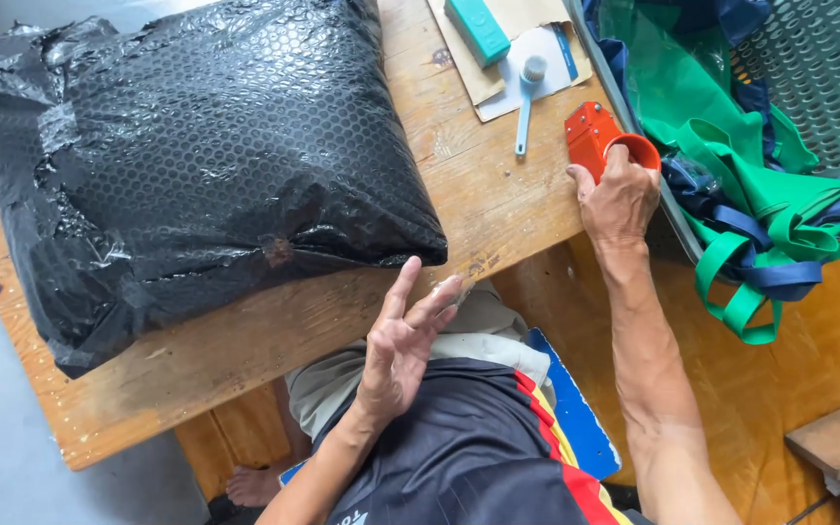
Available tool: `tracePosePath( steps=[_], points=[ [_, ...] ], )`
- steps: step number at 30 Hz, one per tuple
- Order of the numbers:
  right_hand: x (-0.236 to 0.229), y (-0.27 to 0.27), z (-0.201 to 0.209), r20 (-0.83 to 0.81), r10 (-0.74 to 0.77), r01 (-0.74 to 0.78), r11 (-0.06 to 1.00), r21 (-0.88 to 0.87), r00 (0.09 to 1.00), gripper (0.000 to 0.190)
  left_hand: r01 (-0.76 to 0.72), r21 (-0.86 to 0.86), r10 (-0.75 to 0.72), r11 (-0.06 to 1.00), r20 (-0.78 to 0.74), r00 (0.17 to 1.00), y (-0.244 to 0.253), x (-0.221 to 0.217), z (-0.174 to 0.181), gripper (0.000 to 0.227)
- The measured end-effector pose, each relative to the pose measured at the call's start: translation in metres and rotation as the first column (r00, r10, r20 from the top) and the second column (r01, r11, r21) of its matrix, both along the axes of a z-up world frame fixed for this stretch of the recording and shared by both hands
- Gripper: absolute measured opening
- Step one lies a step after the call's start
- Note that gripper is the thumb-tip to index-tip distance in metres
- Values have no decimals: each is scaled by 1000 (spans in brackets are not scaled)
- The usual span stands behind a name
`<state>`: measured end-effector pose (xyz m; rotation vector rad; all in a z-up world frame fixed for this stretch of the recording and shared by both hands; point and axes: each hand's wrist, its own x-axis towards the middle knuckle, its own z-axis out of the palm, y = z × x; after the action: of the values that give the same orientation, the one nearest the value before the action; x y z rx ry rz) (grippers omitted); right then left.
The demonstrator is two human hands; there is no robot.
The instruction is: Wrapping a large object in black bubble wrap and securing it with red tape from a dispenser.
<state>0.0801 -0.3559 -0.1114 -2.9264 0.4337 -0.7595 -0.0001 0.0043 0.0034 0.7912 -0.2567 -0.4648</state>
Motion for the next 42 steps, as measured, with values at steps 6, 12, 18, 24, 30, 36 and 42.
tracePosePath(
  steps=[6, 12, 18, 24, 30, 36, 42],
  points=[
    [-32, 60, 66, 292, 218, -282, 939, 197, 931, 47, -18, 4, 18, 1000, 0, 1000, 3, -1, -4, 118],
    [-83, 174, 94, 228, 279, -178, -194, 965, 933, 21, -65, 40, 61, 997, 101, 993, 0, -1, -11, 118],
    [-91, 190, 78, 242, 206, -167, -326, 931, 948, 18, -96, 83, 80, 992, 175, 981, 4, -5, -20, 115],
    [-100, 190, 122, 292, 271, -345, 174, 922, 917, 11, -203, 319, 14, 926, 506, 863, 10, -6, -26, 126],
    [-124, 206, 151, 503, 309, -587, 509, 629, 807, 10, -584, 349, -18, 733, 868, 496, 8, -1, -16, 123],
    [-153, 201, 179, 546, 511, -741, 543, 394, 664, 14, -779, 351, -133, 520, 934, 332, 25, 11, -26, 109],
    [-116, 178, 138, 739, 288, -785, 351, 510, 609, 22, -947, 126, -357, 295, 934, 13, 38, 50, -12, 32]
  ],
)
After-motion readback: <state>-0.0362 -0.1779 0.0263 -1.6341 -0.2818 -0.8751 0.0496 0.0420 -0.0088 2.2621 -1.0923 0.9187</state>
